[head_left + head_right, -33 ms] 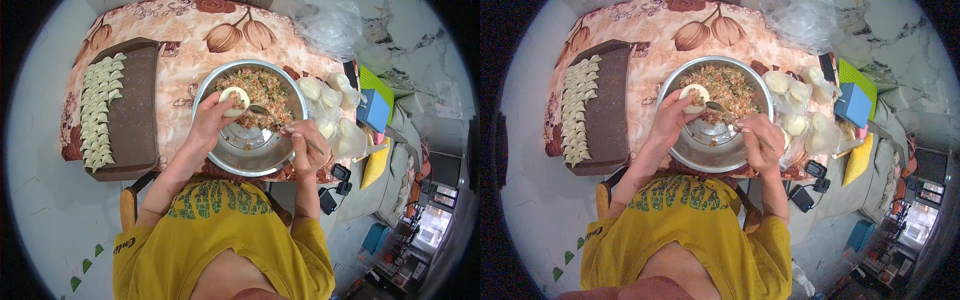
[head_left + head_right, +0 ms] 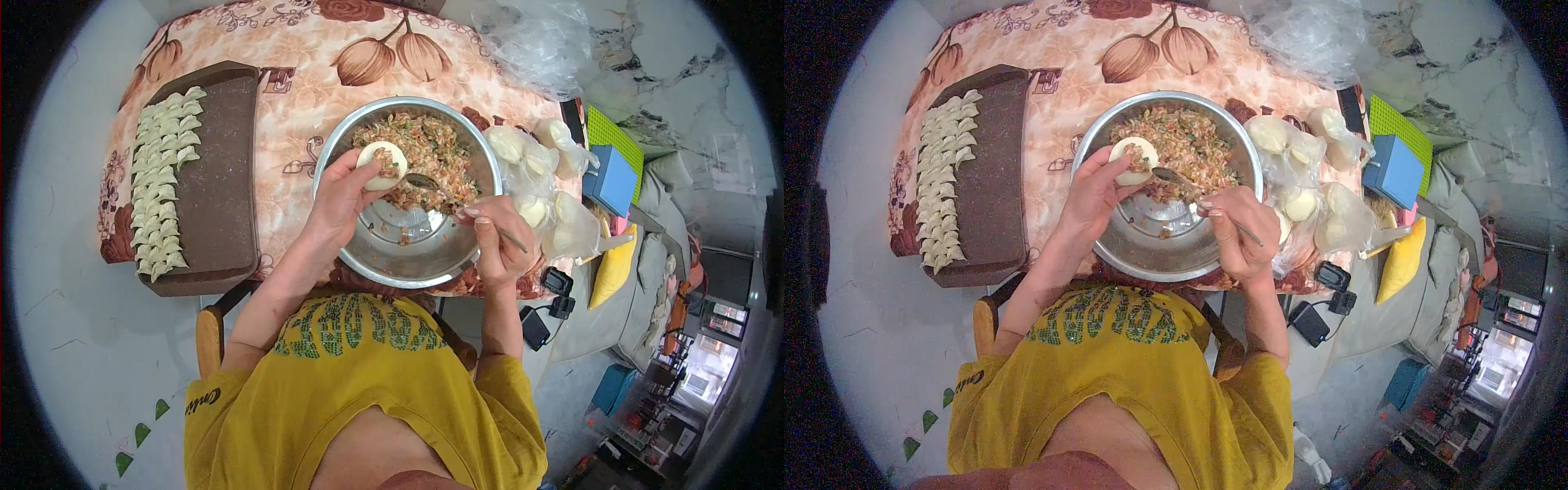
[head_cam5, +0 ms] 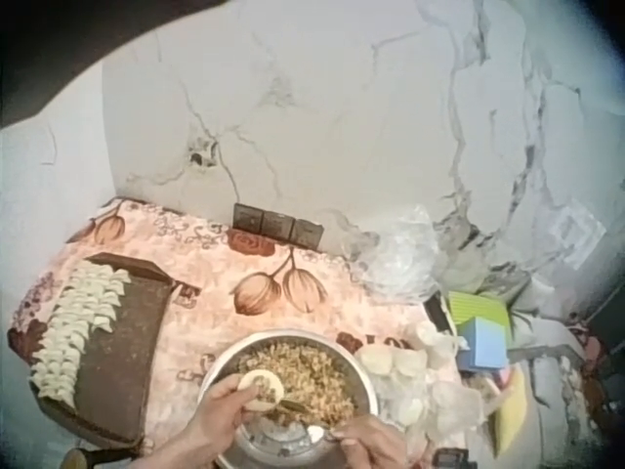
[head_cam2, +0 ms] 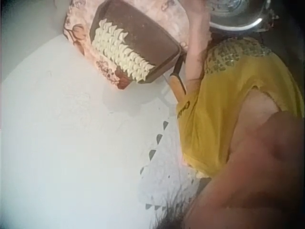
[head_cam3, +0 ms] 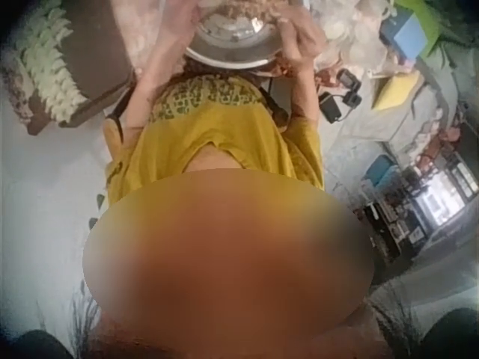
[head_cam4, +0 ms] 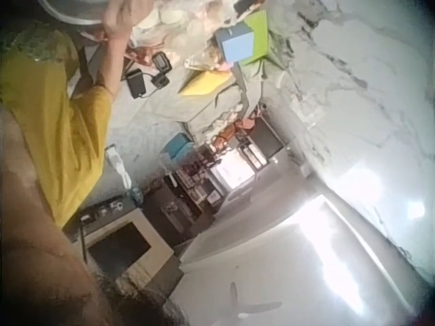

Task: Placing meat filling into a dumpling wrapper using a spoon and folding it into a finished dumpling.

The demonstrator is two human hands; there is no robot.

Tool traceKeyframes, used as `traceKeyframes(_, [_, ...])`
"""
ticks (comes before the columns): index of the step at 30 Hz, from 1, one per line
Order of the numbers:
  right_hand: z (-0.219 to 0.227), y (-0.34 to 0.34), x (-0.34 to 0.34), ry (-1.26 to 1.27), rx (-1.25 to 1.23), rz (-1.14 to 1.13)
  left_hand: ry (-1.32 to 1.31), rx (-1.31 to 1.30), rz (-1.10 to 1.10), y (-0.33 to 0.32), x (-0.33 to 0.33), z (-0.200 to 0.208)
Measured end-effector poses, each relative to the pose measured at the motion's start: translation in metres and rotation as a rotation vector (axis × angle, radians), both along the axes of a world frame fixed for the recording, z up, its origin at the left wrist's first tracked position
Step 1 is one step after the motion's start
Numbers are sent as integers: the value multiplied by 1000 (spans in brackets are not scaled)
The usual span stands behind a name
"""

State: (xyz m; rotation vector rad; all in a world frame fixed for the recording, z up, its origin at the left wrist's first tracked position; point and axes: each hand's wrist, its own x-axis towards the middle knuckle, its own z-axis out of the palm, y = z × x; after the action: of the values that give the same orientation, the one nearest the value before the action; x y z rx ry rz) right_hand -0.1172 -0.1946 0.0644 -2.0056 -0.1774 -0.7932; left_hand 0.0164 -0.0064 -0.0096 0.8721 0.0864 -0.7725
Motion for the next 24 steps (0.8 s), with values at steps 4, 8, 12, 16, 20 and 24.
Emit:
traceKeyframes(4, [-3,2,4,-29,-188,41,-5,-23,-15,1,2,3])
traceKeyframes(8, [-4,9,8,-27,-266,54,-6,-54,-39,3,2,-1])
traceKeyframes(12, [-2,9,10,-39,-270,45,10,-90,-42,4,1,0])
traceKeyframes(16, [-1,8,9,-11,-297,45,-3,-62,-73,3,1,0])
traceKeyframes(20, [-1,10,10,-24,-265,18,-7,-33,-83,3,0,-1])
traceKeyframes(24, [-4,10,9,12,-190,-22,-10,-24,-93,4,-1,5])
